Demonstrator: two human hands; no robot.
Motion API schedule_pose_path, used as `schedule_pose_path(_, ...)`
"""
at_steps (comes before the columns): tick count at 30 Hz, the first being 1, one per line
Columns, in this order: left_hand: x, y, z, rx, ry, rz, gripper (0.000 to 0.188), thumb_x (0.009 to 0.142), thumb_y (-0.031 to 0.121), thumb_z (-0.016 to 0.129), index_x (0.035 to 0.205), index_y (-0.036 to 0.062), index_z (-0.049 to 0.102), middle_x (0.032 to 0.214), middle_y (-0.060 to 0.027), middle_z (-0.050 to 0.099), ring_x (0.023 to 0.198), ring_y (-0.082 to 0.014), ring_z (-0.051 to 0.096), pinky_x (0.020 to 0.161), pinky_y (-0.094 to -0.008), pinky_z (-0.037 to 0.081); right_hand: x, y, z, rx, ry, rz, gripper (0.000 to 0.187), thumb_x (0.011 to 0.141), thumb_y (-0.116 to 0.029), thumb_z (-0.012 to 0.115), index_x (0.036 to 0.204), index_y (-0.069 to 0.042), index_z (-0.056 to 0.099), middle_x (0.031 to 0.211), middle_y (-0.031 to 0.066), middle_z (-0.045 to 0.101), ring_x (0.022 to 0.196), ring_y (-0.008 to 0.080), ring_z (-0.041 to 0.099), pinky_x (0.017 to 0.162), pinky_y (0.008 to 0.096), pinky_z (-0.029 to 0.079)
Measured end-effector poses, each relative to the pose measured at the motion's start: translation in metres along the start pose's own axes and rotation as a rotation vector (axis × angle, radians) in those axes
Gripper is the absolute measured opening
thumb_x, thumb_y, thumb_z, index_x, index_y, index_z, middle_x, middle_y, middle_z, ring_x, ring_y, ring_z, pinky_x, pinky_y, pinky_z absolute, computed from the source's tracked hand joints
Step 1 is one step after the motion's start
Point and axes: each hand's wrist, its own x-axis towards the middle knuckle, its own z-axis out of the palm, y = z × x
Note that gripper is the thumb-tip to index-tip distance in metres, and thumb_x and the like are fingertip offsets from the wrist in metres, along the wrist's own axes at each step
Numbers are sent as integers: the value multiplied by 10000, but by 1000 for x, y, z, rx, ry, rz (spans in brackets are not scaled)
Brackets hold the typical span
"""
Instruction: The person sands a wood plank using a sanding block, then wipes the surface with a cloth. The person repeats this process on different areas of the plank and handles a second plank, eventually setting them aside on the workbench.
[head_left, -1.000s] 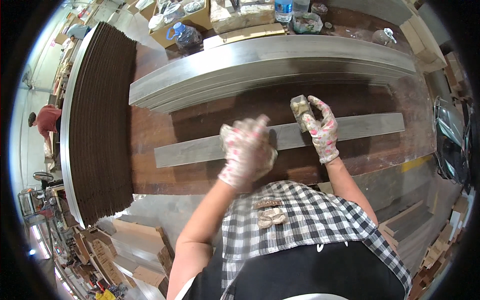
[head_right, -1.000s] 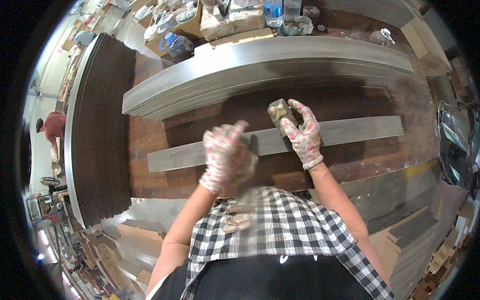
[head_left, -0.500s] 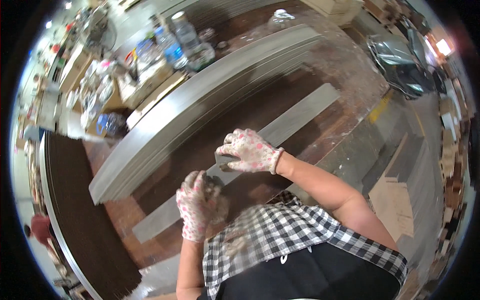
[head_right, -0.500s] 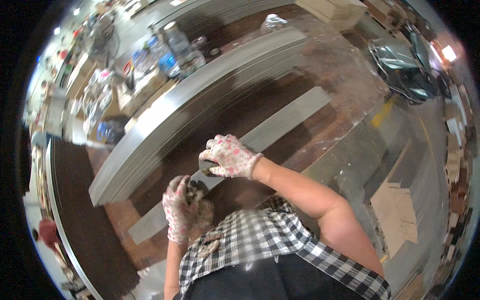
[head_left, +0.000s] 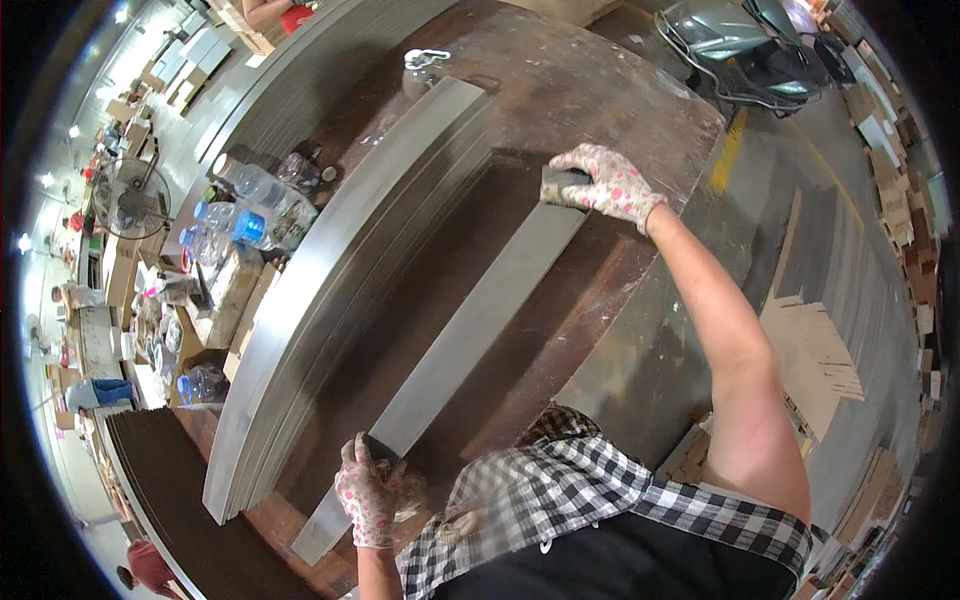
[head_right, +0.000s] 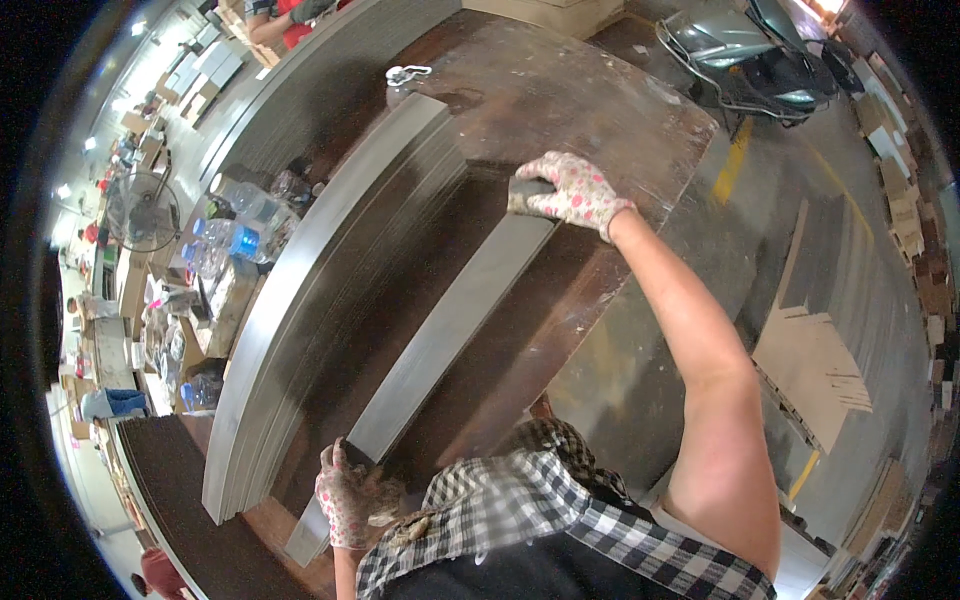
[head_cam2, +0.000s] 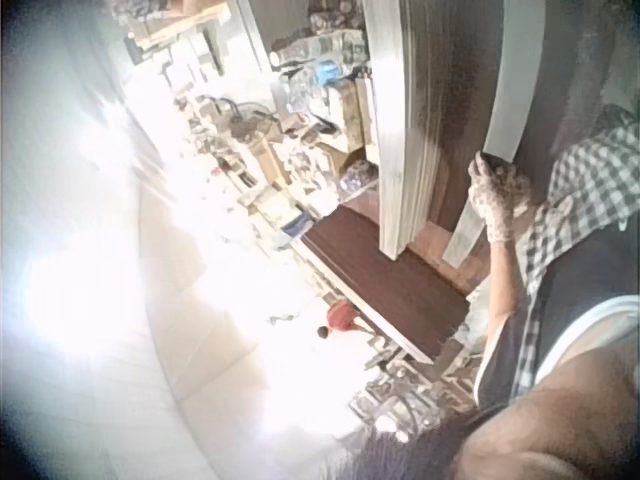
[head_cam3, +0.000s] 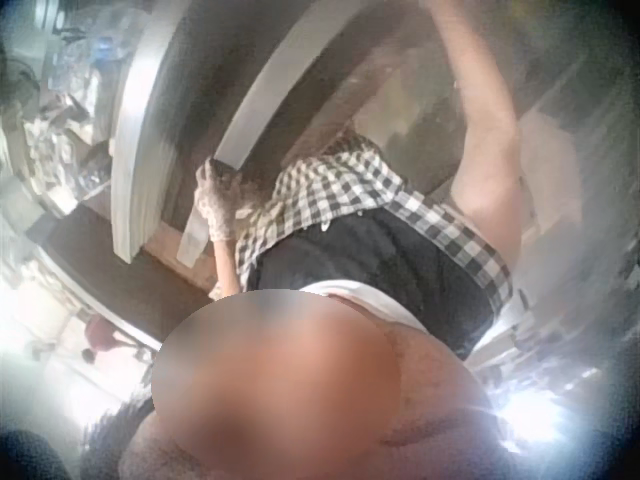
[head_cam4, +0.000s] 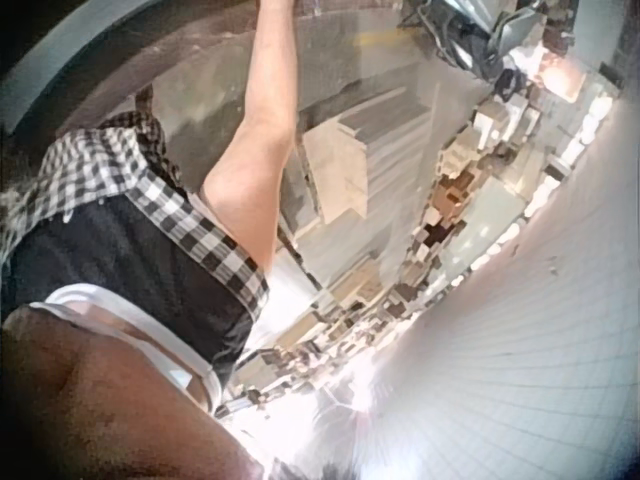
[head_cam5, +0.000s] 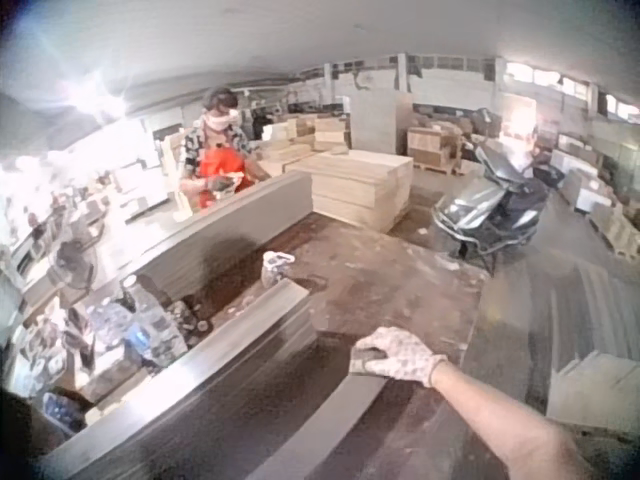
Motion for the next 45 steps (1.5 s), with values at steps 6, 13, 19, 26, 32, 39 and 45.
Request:
schedule_pose_path(6, 1, -14, -2, 8, 5, -1, 768, 696, 306, 860, 1351, 65, 540, 1324, -155, 570, 1006, -379, 634, 863, -459, 521, -77, 3, -13, -38, -42, 106, 447, 795, -319, 783, 1186, -126, 683, 1155, 109, 655, 1129, 301, 612, 1003, 410, 474)
schedule_pose_path(13, 9, -33, 5, -19, -6, 24, 830, 691, 281, 865, 1401, 69, 491, 1372, -155, 543, 1072, -386, 618, 899, -464, 511, -80, -48, 74, -106, 546, 100, 536, 803, -211, 776, 1307, -123, 618, 1134, 163, 598, 1049, 347, 583, 930, 447, 491)
schedule_pose_path(19, -3, -23, 4, -153, 231, 126, 829, 703, 202, 840, 1436, 83, 471, 1404, -169, 537, 1125, -382, 607, 920, -454, 507, -123, -126, 128, 22, 328, -293, 530, 767, -259, 778, 1271, -147, 660, 1068, 116, 592, 996, 300, 573, 916, 434, 505)
schedule_pose_path(26, -40, 5, 11, -367, 164, 216, 489, 673, 87, 722, 1161, 119, 698, 985, -112, 688, 947, -317, 649, 847, -423, 517, -77, -59, 104, -89, 498, 54, 518, 816, -165, 761, 1292, -51, 590, 1076, 165, 607, 1054, 343, 568, 944, 459, 471)
schedule_pose_path(32, -68, 12, 38, -470, 101, 120, 450, 747, 158, 711, 1192, 113, 667, 980, -126, 678, 943, -329, 642, 834, -436, 511, -111, -143, 149, 33, 293, -247, 603, 758, -132, 791, 1316, -38, 583, 1131, 184, 568, 1052, 363, 557, 934, 476, 477)
schedule_pose_path(39, -100, 30, 61, -632, 239, -53, 311, 833, 187, 672, 1131, 100, 700, 998, -144, 712, 946, -337, 673, 851, -451, 527, -111, -261, 188, 98, 7, -624, 584, 734, -202, 780, 1278, -63, 619, 1116, 150, 598, 1034, 340, 574, 879, 462, 484)
schedule_pose_path(45, -123, 42, 75, -692, 425, -203, 303, 830, 185, 685, 1114, 85, 718, 980, -168, 723, 893, -330, 697, 810, -430, 551, -104, -358, 221, 31, -139, -907, 554, 788, -266, 725, 1292, -81, 590, 1108, 152, 598, 1008, 341, 572, 848, 471, 479)
